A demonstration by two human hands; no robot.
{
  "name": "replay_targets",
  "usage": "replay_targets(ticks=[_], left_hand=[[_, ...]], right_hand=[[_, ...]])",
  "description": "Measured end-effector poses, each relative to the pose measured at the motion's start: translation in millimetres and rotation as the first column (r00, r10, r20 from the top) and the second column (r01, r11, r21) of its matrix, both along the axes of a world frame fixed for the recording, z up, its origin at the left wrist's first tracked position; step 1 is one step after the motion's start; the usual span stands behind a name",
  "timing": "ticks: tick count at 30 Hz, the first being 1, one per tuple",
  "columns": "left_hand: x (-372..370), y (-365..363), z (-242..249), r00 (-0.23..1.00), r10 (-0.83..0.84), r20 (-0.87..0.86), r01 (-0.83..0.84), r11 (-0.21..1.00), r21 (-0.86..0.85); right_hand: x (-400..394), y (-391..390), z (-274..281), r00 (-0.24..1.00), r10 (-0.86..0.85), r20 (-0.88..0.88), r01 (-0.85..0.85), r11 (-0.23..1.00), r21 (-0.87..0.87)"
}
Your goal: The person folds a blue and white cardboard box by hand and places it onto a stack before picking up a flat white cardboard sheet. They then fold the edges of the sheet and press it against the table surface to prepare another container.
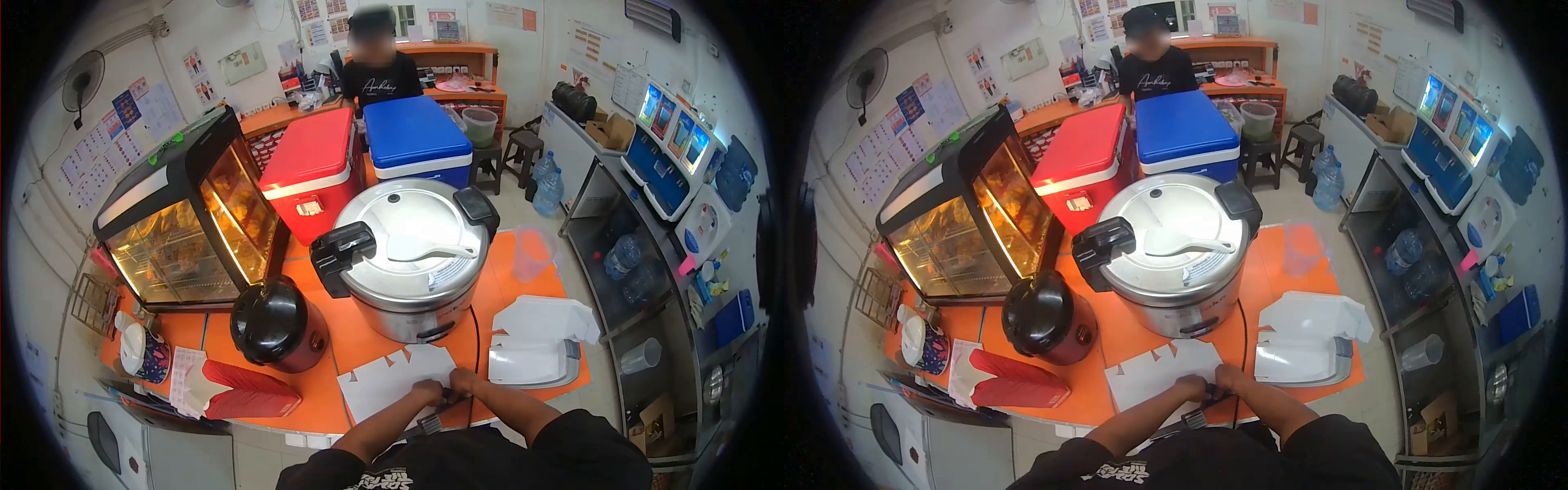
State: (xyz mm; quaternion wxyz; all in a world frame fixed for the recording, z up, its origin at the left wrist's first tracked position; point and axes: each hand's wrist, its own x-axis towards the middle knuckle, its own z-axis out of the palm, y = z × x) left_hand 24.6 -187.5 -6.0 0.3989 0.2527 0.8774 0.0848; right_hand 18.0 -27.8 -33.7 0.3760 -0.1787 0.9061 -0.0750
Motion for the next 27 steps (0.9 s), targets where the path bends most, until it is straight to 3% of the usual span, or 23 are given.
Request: replay_targets(ticks=[5,7,11,15,16,17,18,20,22,25,27], left_hand=[[3,7,22,0.999,-0.023,-0.030,0.018,0.988,-0.153],[7,6,27,0.982,0.155,-0.108,-0.170,0.975,-0.144],[13,1,30,0.953,0.241,-0.184,-0.270,0.951,-0.150],[38,-30,27,0.907,0.319,-0.275,-0.328,0.945,0.013],[43,-42,25,0.850,0.518,-0.101,-0.470,0.830,0.300],[49,-54,25,0.762,0.636,0.125,-0.594,0.608,0.526],[61,-69,25,0.762,0.636,0.119,-0.592,0.611,0.526],[98,-101,39,0.690,0.706,-0.162,-0.419,0.571,0.706],[128,-131,49,0.717,0.544,-0.436,-0.215,0.767,0.605],[170,-153,41,0.702,0.461,-0.543,-0.164,0.846,0.507],[184,-170,11,0.727,0.419,-0.544,-0.172,0.878,0.447]], right_hand=[[-1,-2,-11,0.997,-0.064,-0.050,0.065,0.998,0.012],[1,-2,-12,0.990,-0.134,-0.051,0.132,0.990,-0.038],[-3,-4,-11,0.989,-0.144,-0.028,0.144,0.989,0.023],[0,1,-19,1.000,-0.021,-0.005,0.021,1.000,-0.009],[-8,3,-24,0.999,0.032,0.002,-0.032,0.999,-0.018],[-11,4,-24,1.000,0.030,-0.007,-0.031,0.999,-0.024],[-12,5,-26,0.991,0.129,-0.022,-0.129,0.992,-0.010],[-13,4,-25,0.972,0.231,-0.036,-0.231,0.973,0.004],[-14,2,-22,0.968,0.247,0.046,-0.248,0.969,0.010],[-14,0,-1,0.970,0.228,0.080,-0.231,0.973,0.025],[-15,-1,-3,0.964,0.219,0.150,-0.221,0.975,0.002]])
